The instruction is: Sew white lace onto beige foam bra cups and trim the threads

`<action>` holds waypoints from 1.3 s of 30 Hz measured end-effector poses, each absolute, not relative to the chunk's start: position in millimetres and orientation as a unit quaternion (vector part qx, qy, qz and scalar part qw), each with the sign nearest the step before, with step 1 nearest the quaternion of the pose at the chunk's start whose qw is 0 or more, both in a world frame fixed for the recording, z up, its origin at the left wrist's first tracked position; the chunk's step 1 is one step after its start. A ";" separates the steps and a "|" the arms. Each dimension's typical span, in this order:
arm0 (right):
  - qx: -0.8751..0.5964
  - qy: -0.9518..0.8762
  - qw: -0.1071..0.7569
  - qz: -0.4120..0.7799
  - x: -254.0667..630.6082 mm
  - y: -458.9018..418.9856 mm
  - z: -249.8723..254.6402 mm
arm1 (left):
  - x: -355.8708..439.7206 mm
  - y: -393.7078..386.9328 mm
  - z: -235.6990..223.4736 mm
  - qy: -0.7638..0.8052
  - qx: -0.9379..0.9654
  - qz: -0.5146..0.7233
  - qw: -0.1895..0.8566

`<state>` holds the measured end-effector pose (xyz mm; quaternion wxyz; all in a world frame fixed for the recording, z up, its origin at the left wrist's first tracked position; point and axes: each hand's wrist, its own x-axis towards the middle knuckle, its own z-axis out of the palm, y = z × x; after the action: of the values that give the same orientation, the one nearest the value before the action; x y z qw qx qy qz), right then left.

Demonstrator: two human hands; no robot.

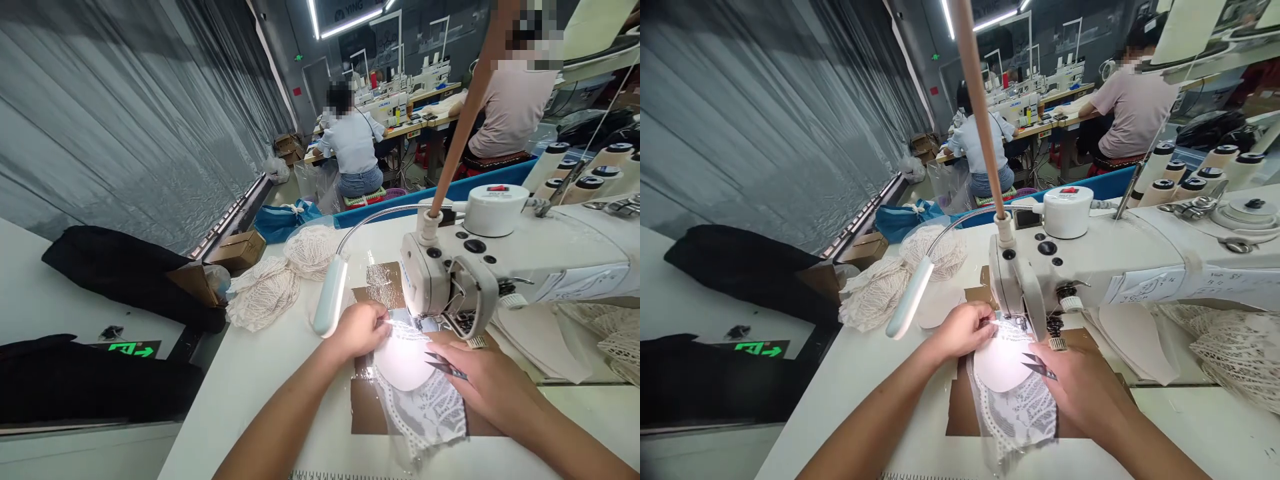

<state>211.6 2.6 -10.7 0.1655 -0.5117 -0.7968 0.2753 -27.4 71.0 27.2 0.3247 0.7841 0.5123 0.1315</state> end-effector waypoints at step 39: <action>-0.509 -0.830 0.144 0.176 204.9 1.9 -14.3 | -21.1 46.9 11.8 0.339 0.934 0.062 0.096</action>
<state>204.9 1.9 -14.3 0.1444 -0.5091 -0.8301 0.1758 -21.1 46.9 11.8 0.0964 0.9339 0.3388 0.0617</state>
